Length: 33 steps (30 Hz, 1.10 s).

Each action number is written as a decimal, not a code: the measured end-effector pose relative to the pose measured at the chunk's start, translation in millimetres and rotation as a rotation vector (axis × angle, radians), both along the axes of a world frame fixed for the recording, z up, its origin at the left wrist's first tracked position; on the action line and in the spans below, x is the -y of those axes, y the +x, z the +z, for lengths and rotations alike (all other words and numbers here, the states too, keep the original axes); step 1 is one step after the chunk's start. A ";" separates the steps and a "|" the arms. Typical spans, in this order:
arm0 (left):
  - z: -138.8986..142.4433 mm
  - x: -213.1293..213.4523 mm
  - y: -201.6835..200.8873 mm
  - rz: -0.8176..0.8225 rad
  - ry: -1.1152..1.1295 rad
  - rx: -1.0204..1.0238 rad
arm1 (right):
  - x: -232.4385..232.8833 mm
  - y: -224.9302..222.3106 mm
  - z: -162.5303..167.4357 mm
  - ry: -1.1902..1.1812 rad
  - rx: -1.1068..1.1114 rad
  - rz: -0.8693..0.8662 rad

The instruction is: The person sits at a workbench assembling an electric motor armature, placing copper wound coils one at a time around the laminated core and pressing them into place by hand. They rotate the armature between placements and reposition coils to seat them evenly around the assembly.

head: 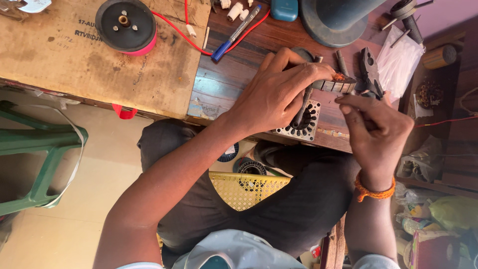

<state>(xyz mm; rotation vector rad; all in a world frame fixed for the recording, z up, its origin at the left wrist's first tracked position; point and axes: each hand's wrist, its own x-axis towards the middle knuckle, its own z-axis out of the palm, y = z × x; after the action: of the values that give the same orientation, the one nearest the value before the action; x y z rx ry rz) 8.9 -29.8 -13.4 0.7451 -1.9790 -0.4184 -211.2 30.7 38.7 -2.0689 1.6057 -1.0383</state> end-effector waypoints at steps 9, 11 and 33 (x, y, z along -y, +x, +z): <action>-8.7 1.1 -0.1 0.010 -0.070 0.017 | -6.4 13.3 -31.6 -0.130 -0.223 -0.014; -11.1 -0.7 -2.0 0.052 -0.247 0.114 | -8.4 12.7 -35.7 -0.161 -0.174 0.018; -13.3 -3.1 -1.3 0.192 -0.435 0.123 | -24.0 18.4 31.3 -0.020 -0.268 0.047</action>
<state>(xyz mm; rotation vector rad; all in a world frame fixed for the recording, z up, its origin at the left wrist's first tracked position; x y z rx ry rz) 7.6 -26.7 -26.7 0.6817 -1.9928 0.1737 -192.9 54.8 70.0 -2.3287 1.6636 -0.7915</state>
